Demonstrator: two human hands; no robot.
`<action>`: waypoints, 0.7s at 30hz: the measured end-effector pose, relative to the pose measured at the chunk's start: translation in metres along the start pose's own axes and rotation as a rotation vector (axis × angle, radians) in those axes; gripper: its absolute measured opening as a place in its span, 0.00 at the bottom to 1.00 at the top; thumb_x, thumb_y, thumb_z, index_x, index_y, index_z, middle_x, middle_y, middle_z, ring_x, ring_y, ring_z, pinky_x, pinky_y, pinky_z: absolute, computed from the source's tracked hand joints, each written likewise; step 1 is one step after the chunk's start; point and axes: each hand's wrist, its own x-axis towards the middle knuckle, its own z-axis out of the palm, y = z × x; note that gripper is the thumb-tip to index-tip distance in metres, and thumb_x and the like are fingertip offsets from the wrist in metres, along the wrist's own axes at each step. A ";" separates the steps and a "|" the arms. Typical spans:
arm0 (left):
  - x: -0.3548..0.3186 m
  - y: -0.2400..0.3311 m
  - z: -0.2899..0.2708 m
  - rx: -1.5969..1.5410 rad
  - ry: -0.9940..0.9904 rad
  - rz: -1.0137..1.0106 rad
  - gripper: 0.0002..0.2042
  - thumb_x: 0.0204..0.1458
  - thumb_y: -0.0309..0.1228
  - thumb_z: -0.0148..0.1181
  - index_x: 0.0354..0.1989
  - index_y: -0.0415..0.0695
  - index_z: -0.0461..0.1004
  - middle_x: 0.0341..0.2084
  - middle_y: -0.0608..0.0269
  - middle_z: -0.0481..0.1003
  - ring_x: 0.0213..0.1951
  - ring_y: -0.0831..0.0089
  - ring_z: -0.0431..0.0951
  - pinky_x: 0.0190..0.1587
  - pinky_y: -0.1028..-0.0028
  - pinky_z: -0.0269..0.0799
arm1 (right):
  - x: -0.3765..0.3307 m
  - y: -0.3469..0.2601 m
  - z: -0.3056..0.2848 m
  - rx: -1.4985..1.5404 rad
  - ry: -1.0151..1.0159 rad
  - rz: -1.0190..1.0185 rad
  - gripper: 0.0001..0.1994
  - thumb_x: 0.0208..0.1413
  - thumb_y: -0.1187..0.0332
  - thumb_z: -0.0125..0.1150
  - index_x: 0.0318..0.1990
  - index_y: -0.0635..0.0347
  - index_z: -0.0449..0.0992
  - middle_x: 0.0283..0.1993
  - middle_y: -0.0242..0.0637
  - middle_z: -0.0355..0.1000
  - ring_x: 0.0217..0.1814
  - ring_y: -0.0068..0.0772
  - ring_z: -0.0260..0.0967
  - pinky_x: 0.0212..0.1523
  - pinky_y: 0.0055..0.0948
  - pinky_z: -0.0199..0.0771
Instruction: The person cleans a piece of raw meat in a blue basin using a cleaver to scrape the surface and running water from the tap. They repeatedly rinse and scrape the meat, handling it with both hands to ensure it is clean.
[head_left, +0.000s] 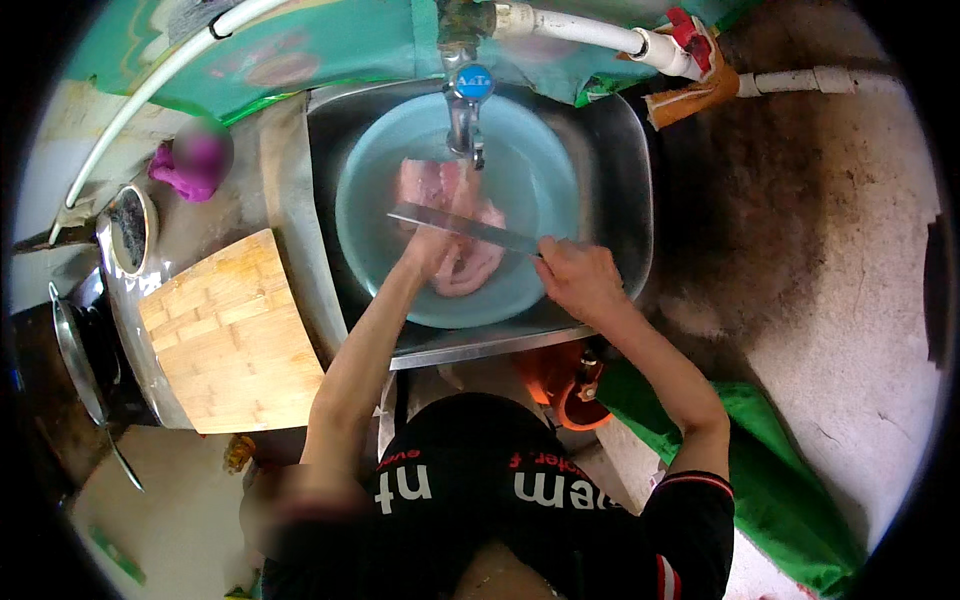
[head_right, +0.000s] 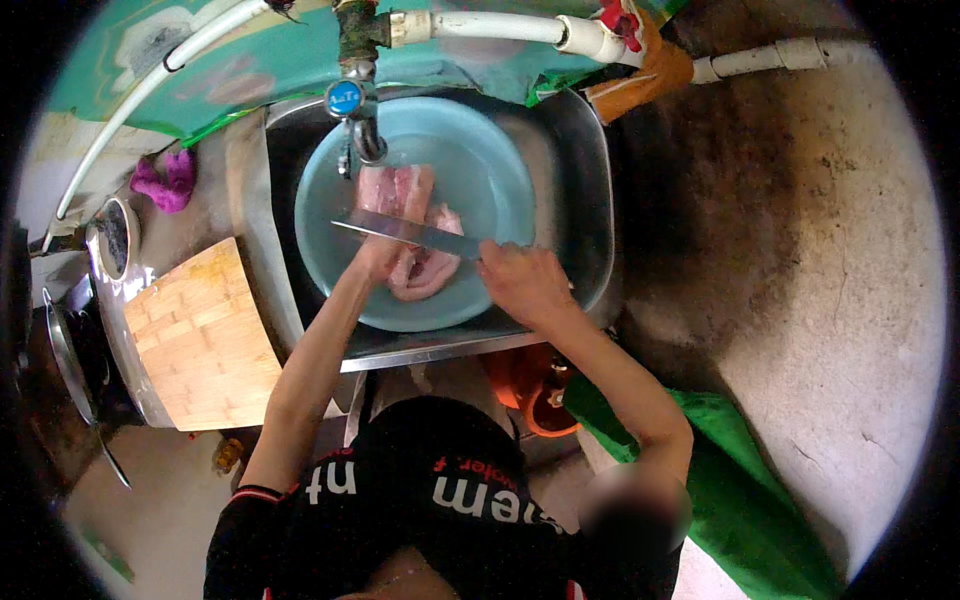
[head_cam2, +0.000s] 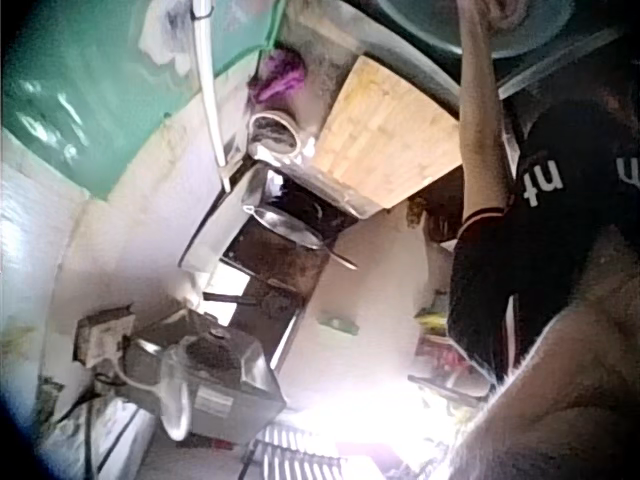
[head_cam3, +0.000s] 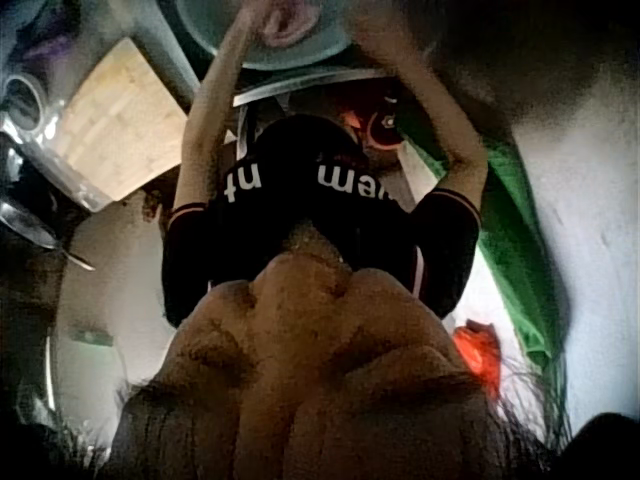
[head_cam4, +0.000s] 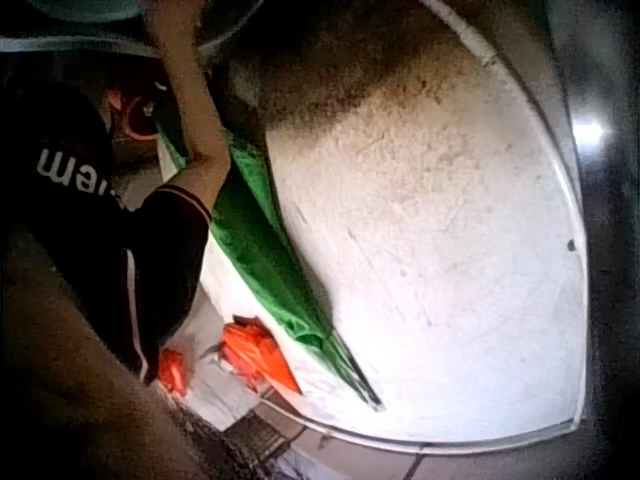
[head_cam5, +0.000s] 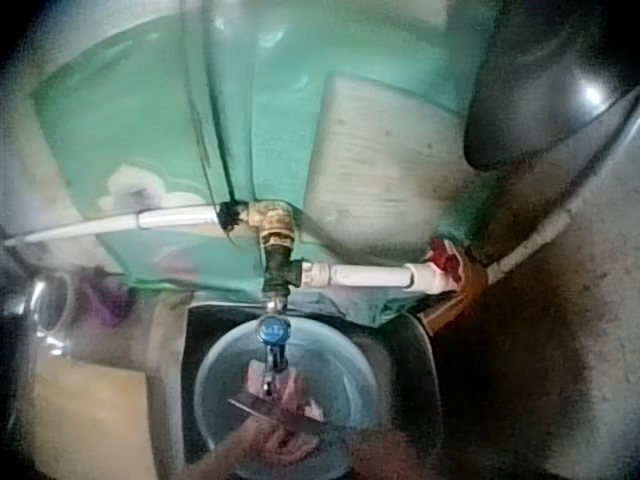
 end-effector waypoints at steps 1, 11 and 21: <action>-0.004 -0.001 -0.003 -0.023 -0.042 0.012 0.26 0.55 0.46 0.59 0.55 0.43 0.62 0.34 0.65 0.69 0.33 0.74 0.70 0.32 0.74 0.68 | 0.002 -0.002 0.000 -0.008 -0.009 -0.014 0.11 0.54 0.61 0.57 0.32 0.59 0.67 0.21 0.45 0.71 0.23 0.50 0.72 0.24 0.46 0.72; -0.025 -0.020 -0.011 -0.063 -0.040 0.223 0.21 0.59 0.34 0.52 0.59 0.44 0.57 0.45 0.61 0.70 0.42 0.69 0.73 0.40 0.68 0.74 | 0.024 -0.013 -0.008 -0.061 -0.013 -0.026 0.11 0.57 0.60 0.55 0.31 0.58 0.69 0.22 0.44 0.72 0.23 0.50 0.72 0.25 0.46 0.71; -0.032 -0.014 -0.020 -0.074 -0.062 0.100 0.22 0.57 0.42 0.56 0.55 0.44 0.62 0.34 0.63 0.69 0.32 0.77 0.68 0.32 0.75 0.68 | 0.039 -0.015 -0.004 0.015 -0.039 0.144 0.12 0.58 0.60 0.54 0.31 0.59 0.69 0.23 0.49 0.70 0.27 0.57 0.69 0.27 0.49 0.67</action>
